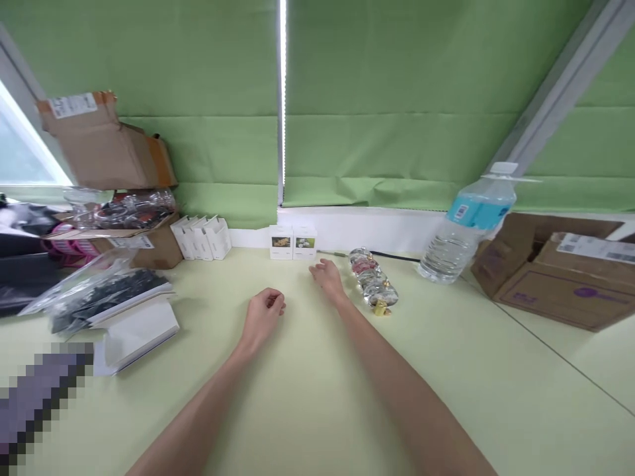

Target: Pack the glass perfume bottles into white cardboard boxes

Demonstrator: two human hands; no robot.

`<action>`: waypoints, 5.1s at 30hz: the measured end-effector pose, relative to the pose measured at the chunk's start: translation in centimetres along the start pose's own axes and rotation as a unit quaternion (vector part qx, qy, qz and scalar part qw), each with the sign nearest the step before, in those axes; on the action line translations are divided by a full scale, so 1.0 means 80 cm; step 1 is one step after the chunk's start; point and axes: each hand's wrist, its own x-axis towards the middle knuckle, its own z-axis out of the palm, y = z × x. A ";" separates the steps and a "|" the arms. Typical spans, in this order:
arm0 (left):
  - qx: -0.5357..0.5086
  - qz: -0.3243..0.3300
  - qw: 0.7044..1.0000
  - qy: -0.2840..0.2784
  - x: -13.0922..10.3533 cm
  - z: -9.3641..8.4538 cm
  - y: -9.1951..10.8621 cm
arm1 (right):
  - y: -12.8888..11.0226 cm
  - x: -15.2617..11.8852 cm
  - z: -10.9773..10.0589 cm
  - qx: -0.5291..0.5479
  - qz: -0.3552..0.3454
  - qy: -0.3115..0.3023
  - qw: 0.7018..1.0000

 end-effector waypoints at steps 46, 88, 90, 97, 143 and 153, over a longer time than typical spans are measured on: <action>0.526 0.015 0.847 0.074 0.142 -0.201 0.063 | -0.015 -0.149 -0.003 0.032 -0.073 -0.191 0.978; 0.567 0.132 0.792 0.183 -0.079 -0.299 0.062 | -0.022 -0.149 -0.024 0.118 -0.049 -0.199 0.972; 0.582 0.115 0.784 0.183 -0.080 -0.310 0.058 | -0.021 -0.149 -0.023 0.120 -0.047 -0.197 0.972; 0.595 0.092 0.782 0.163 -0.078 -0.314 0.055 | -0.023 -0.150 -0.024 0.092 -0.044 -0.204 0.974; 0.334 0.365 0.851 0.177 -0.131 -0.127 0.064 | -0.078 -0.239 -0.004 0.314 -0.011 -0.328 0.891; 0.316 0.380 0.869 0.001 -0.143 -0.098 0.046 | -0.083 -0.231 -0.014 0.445 0.048 -0.307 0.840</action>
